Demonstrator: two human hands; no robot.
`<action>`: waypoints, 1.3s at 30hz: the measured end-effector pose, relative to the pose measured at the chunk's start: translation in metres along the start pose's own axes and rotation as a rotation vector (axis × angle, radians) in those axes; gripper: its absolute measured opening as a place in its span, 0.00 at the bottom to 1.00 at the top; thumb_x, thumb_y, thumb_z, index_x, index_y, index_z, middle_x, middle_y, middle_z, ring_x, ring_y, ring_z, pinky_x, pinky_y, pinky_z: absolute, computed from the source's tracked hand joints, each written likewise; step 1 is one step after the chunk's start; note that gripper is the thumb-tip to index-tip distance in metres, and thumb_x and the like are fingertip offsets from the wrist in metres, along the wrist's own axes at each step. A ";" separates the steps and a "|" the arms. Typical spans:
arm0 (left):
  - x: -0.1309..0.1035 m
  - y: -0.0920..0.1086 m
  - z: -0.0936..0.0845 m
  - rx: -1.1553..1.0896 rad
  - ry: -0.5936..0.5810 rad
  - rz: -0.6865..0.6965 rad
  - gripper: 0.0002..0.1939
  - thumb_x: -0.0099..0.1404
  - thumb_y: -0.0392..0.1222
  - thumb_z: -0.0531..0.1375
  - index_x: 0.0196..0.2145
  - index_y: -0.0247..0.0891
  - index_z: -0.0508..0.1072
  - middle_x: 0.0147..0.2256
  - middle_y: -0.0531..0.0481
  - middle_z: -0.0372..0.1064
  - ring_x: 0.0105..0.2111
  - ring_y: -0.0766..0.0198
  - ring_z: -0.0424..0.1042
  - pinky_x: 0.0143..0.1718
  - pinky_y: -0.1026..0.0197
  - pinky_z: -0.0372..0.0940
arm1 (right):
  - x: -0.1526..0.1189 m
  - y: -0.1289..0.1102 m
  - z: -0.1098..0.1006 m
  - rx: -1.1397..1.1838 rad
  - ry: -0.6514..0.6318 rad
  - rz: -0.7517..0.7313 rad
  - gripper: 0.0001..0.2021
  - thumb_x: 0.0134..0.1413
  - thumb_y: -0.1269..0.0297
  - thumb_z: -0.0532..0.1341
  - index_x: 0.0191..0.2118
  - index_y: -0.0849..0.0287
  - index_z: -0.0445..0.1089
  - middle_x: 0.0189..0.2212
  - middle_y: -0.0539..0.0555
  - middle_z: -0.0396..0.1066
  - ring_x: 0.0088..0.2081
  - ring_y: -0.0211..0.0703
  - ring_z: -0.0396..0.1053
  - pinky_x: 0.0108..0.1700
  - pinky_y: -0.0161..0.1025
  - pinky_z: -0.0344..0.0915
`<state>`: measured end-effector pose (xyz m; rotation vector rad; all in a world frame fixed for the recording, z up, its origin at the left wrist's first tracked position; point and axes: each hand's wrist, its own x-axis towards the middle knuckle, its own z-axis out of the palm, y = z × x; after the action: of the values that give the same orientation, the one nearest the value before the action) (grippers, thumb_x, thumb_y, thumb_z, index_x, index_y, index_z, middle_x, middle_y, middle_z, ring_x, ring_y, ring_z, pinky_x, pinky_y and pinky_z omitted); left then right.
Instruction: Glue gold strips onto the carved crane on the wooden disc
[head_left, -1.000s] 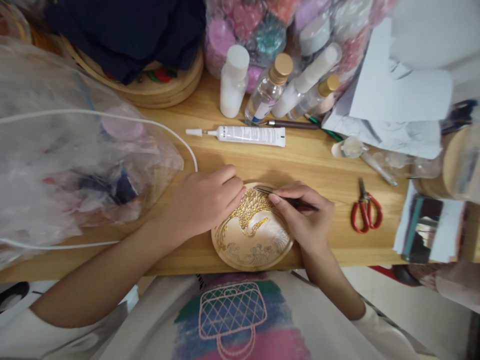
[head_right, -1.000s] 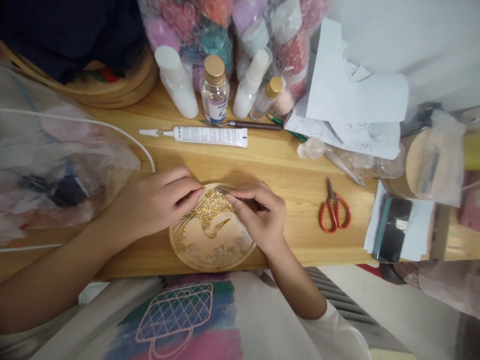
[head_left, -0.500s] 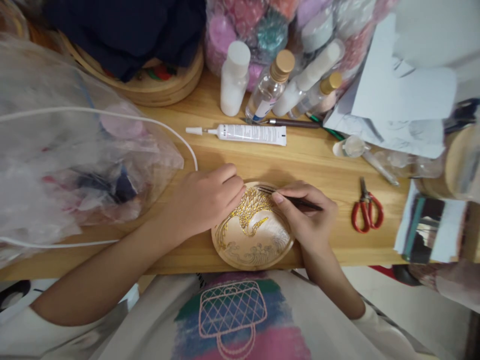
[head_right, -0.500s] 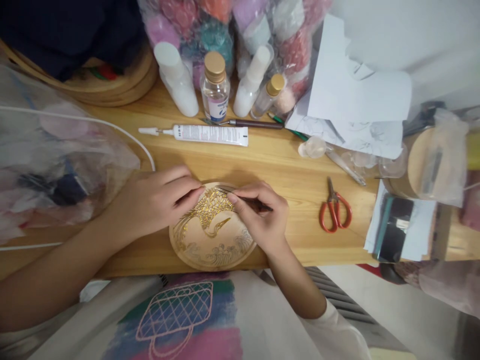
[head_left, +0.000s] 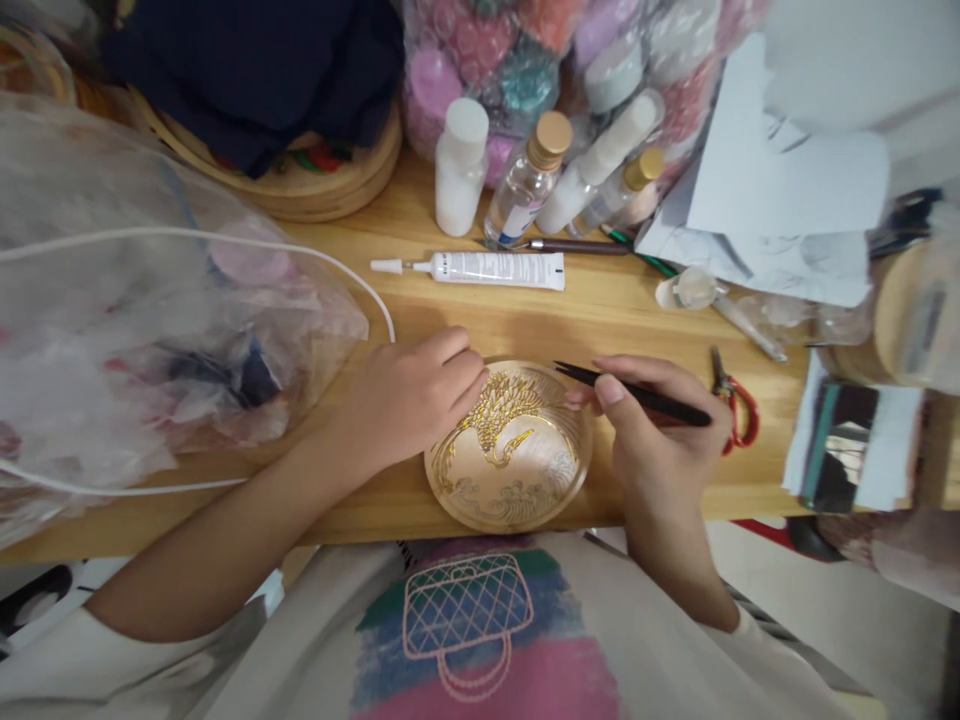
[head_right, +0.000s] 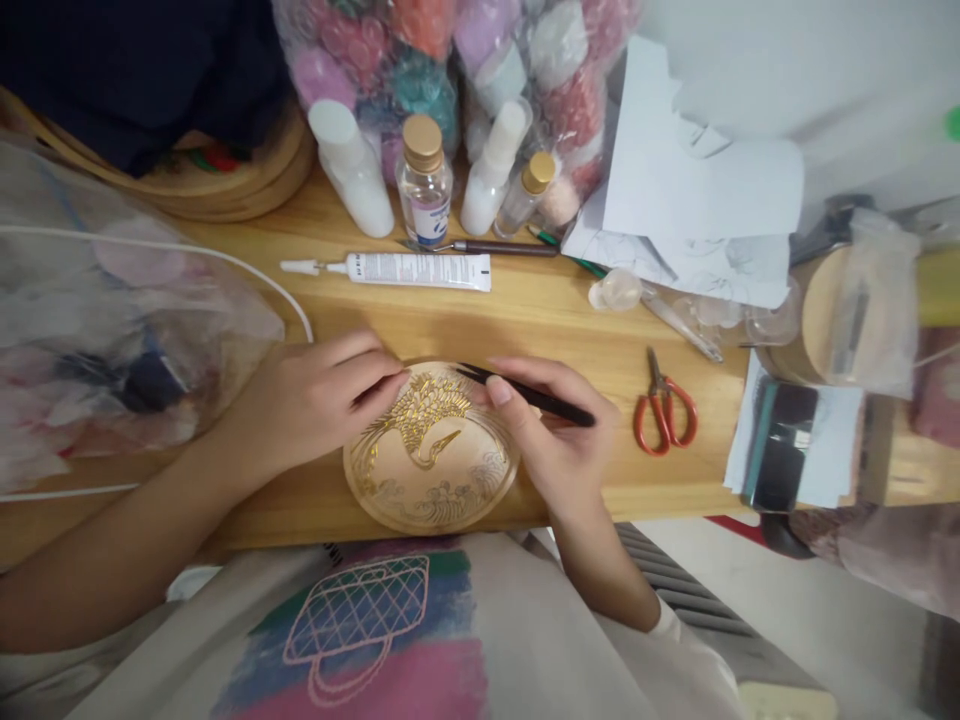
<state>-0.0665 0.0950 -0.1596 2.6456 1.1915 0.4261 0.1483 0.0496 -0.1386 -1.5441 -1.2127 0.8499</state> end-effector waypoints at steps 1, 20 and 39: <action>0.000 0.000 0.000 -0.001 -0.003 -0.001 0.14 0.72 0.40 0.52 0.33 0.36 0.75 0.31 0.49 0.72 0.24 0.67 0.67 0.24 0.62 0.56 | 0.000 -0.005 -0.001 -0.039 -0.012 -0.015 0.06 0.50 0.66 0.70 0.36 0.51 0.78 0.29 0.48 0.78 0.27 0.39 0.75 0.31 0.38 0.74; 0.001 0.001 -0.001 -0.044 0.000 -0.021 0.15 0.72 0.41 0.52 0.32 0.36 0.75 0.30 0.50 0.72 0.25 0.67 0.68 0.24 0.63 0.56 | 0.004 0.010 0.020 -0.083 -0.209 -0.046 0.02 0.51 0.70 0.66 0.32 0.56 0.76 0.28 0.48 0.78 0.28 0.36 0.75 0.29 0.31 0.71; 0.001 0.000 0.000 -0.014 0.020 -0.011 0.14 0.71 0.40 0.53 0.32 0.36 0.75 0.30 0.51 0.72 0.24 0.67 0.69 0.23 0.62 0.56 | 0.001 0.016 0.018 -0.157 -0.242 -0.161 0.04 0.54 0.70 0.66 0.34 0.54 0.76 0.30 0.49 0.78 0.31 0.37 0.75 0.35 0.36 0.72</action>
<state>-0.0656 0.0960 -0.1590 2.6275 1.2033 0.4583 0.1370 0.0543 -0.1590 -1.4725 -1.5898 0.8693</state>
